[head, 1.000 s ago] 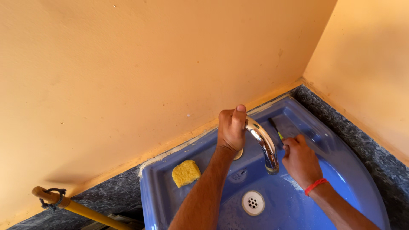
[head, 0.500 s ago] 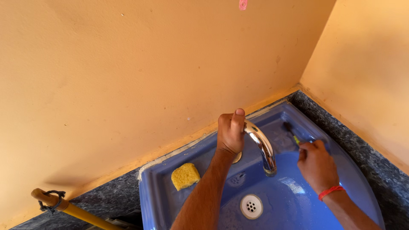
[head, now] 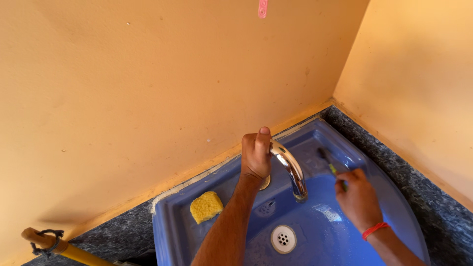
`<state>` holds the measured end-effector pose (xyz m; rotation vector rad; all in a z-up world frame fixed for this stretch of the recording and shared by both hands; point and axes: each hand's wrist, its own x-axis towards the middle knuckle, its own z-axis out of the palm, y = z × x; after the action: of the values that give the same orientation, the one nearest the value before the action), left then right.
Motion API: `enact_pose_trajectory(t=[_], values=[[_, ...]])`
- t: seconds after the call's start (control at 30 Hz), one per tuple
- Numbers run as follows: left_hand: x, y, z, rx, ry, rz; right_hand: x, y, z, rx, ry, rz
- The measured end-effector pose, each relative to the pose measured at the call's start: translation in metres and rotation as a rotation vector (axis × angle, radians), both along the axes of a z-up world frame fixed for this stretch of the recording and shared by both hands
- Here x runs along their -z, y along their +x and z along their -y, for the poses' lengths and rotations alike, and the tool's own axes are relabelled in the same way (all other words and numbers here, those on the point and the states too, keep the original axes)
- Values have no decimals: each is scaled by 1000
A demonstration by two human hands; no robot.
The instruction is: The person scrubs a blue sink using a toothbrush and a sponge. They clean the faucet, the sink basin, and the edges of the sink.
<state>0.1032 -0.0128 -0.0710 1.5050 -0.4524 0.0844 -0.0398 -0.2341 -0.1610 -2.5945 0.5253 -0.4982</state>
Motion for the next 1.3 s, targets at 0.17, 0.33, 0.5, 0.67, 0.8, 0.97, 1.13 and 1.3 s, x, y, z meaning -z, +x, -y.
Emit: enact_pose_trajectory(t=[0.17, 0.33, 0.5, 0.67, 0.8, 0.97, 1.13, 1.3], values=[[0, 0, 0, -8, 17, -18, -4, -7, -5, -10, -10, -64], [2, 0, 1, -7, 21, 3, -3, -8, -1, 42, 42, 20], [3, 0, 2, -20, 20, -44, 0, -24, -22, -93, 60, -67], [2, -1, 2, -29, 31, -33, -6, -18, -3, 30, 7, -25], [4, 0, 3, -15, 5, -47, -1, -20, 7, 108, 30, 23], [5, 0, 4, 8, -62, -64, -2, -35, -23, -14, 80, -60], [4, -1, 3, 8, -57, -70, -6, -42, -27, -16, 52, -50], [3, -1, 2, 3, -33, -79, -1, -37, -17, 86, 50, 90]])
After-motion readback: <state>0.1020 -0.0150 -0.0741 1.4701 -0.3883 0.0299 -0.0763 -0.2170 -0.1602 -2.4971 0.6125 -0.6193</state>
